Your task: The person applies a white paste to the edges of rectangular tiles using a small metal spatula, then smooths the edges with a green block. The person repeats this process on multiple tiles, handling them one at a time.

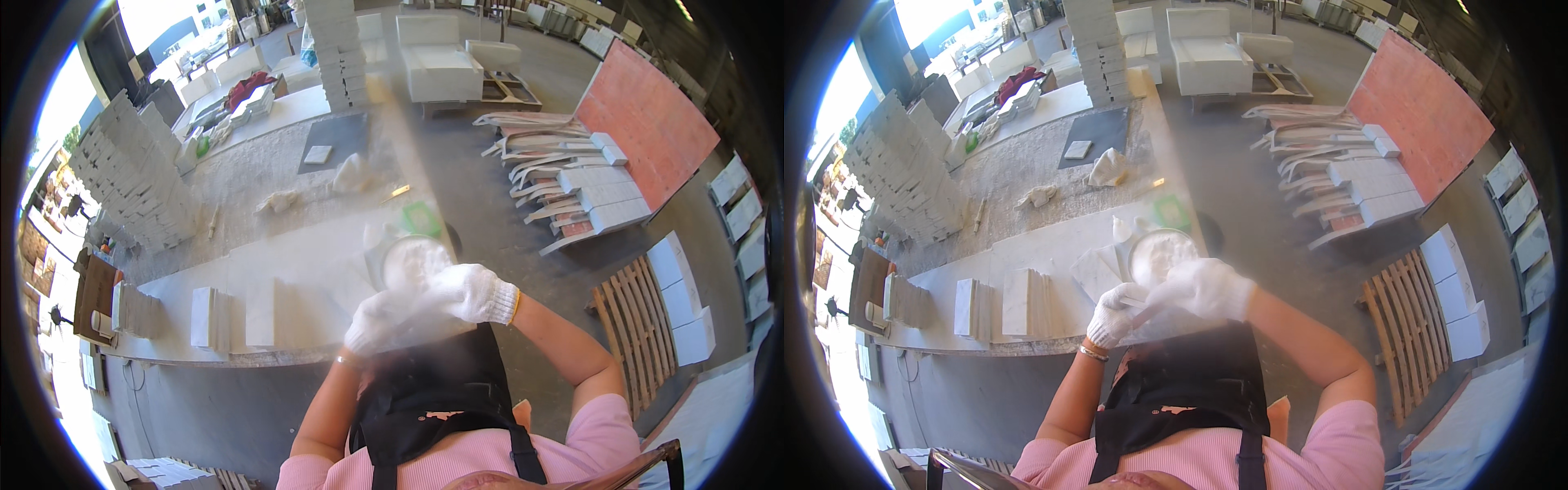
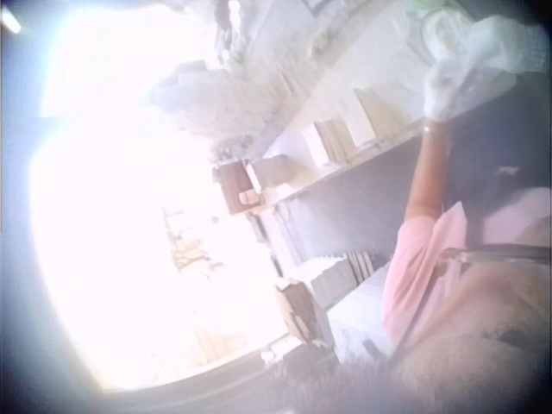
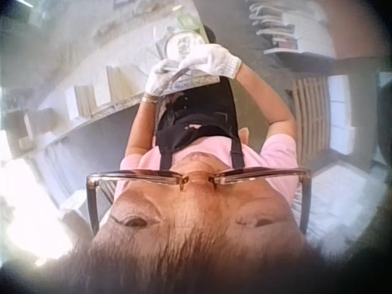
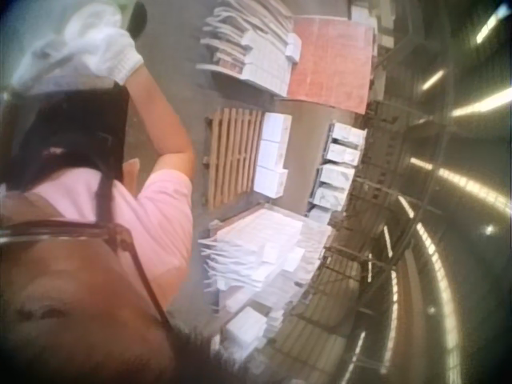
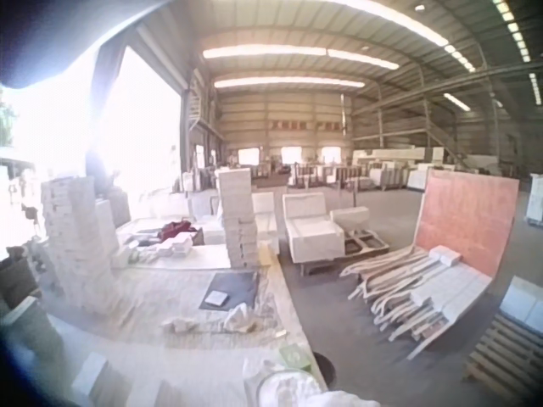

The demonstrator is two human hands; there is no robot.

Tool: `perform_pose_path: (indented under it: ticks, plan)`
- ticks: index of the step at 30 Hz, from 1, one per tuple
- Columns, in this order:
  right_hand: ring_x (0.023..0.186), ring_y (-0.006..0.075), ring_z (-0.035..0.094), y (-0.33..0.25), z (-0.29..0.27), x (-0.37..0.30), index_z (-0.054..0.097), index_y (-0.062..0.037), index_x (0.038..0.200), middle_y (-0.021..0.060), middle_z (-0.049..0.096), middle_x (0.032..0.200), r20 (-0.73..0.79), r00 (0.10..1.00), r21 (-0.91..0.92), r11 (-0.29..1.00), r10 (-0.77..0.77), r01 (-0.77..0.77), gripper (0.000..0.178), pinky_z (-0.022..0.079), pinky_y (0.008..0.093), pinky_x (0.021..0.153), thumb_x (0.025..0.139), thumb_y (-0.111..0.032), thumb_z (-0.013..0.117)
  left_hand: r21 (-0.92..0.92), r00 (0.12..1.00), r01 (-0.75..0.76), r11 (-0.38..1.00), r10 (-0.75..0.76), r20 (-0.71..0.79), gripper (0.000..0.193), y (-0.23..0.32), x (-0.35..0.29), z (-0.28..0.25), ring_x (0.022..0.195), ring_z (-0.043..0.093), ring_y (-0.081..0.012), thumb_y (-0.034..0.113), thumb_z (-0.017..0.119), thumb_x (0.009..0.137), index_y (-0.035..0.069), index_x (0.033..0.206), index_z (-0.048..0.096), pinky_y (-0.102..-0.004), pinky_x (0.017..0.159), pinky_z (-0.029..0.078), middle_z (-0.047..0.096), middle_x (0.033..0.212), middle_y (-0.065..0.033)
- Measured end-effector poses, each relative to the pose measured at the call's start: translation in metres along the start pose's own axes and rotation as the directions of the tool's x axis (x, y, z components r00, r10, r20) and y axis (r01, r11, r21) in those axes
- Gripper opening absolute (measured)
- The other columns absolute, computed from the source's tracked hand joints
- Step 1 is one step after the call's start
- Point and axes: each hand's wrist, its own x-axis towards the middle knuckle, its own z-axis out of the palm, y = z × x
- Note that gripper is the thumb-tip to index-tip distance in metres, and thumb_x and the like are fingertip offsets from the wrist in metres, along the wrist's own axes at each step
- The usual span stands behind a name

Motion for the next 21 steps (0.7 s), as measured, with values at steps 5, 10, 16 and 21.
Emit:
perform_pose_path:
  ticks: [5, 10, 16, 21]
  plan:
    - [0.092, 0.0330, 0.072, -0.003, 0.014, 0.032, 0.079, -0.0244, 0.114, 0.0084, 0.075, 0.101, -0.112, 0.986, -0.148, 0.983, -0.125, 0.108, 0.031, 0.060, 0.0428, 0.083, 0.088, -0.011, 0.070, -0.203, 0.994, -0.103, 0.974, 0.106, 0.002, 0.026, 0.003, 0.001, -0.005, 0.094, 0.067, -0.0081, 0.009, 0.083, 0.090, 0.003, 0.113, 0.073, -0.0250, 0.085, 0.054, 0.075, 0.102, -0.0005]
    - [0.087, 0.0325, 0.071, -0.010, 0.006, 0.032, 0.081, -0.0265, 0.115, 0.0097, 0.075, 0.094, -0.082, 0.983, 0.030, 0.985, -0.167, 0.170, 0.035, 0.058, 0.0397, 0.082, 0.087, -0.008, 0.073, -0.276, 0.975, 0.221, 0.935, -0.207, 0.081, 0.025, 0.014, 0.002, -0.004, 0.090, 0.067, -0.0066, 0.004, 0.081, 0.090, 0.004, 0.114, 0.073, -0.0241, 0.080, 0.055, 0.074, 0.103, 0.0006]
    - [0.094, 0.0304, 0.072, -0.007, 0.003, 0.016, 0.082, -0.0187, 0.117, 0.0117, 0.076, 0.099, 0.007, 0.999, 0.057, 0.997, -0.050, 0.049, 0.029, 0.057, 0.0386, 0.089, 0.093, -0.008, 0.070, -0.231, 0.998, 0.058, 0.971, -0.050, 0.044, 0.026, 0.023, 0.000, -0.003, 0.085, 0.068, -0.0065, 0.007, 0.086, 0.087, 0.005, 0.110, 0.074, -0.0257, 0.072, 0.058, 0.074, 0.097, 0.0018]
    - [0.093, 0.0314, 0.072, -0.010, 0.003, 0.025, 0.082, -0.0203, 0.116, 0.0128, 0.075, 0.099, 0.012, 1.000, 0.118, 0.993, -0.026, 0.025, 0.027, 0.057, 0.0396, 0.087, 0.094, -0.010, 0.071, -0.317, 0.991, 0.131, 0.939, -0.114, 0.071, 0.025, 0.033, -0.002, -0.005, 0.085, 0.067, -0.0065, 0.002, 0.084, 0.088, 0.004, 0.111, 0.074, -0.0261, 0.075, 0.059, 0.074, 0.098, 0.0009]
